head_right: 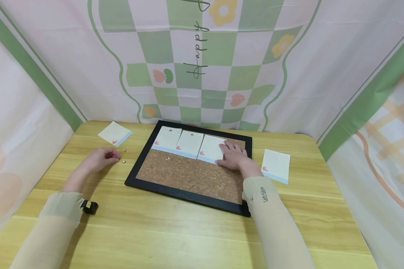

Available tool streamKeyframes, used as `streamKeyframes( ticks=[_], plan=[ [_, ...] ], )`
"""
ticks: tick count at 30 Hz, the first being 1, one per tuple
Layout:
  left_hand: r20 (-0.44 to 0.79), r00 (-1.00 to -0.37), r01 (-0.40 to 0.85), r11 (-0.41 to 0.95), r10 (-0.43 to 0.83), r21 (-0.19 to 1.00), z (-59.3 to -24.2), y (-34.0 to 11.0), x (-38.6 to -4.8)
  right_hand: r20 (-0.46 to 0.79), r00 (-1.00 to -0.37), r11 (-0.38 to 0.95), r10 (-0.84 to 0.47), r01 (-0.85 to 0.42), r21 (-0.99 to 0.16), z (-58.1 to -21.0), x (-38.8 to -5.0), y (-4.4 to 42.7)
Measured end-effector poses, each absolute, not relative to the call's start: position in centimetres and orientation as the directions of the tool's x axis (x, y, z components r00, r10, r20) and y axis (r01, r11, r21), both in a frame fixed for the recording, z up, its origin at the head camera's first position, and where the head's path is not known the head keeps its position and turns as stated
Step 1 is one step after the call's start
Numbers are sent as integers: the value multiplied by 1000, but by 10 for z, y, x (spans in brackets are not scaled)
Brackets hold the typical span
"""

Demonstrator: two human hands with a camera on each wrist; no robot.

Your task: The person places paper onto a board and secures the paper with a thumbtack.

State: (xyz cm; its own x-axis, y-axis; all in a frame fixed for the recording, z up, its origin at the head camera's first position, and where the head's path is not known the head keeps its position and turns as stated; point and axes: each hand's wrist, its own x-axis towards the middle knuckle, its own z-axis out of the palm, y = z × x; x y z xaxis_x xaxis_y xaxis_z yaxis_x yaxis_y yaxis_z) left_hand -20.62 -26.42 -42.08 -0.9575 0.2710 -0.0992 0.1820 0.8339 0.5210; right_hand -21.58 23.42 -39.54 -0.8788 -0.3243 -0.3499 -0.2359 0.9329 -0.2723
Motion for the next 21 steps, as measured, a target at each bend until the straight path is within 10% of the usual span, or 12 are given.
streamKeyframes(
  ticks=[21],
  plan=[
    [-123,-961,143,825,249,547,-417,-270,-204,-346,-879,928,-329,-232,-292,-398,-215,237]
  ],
)
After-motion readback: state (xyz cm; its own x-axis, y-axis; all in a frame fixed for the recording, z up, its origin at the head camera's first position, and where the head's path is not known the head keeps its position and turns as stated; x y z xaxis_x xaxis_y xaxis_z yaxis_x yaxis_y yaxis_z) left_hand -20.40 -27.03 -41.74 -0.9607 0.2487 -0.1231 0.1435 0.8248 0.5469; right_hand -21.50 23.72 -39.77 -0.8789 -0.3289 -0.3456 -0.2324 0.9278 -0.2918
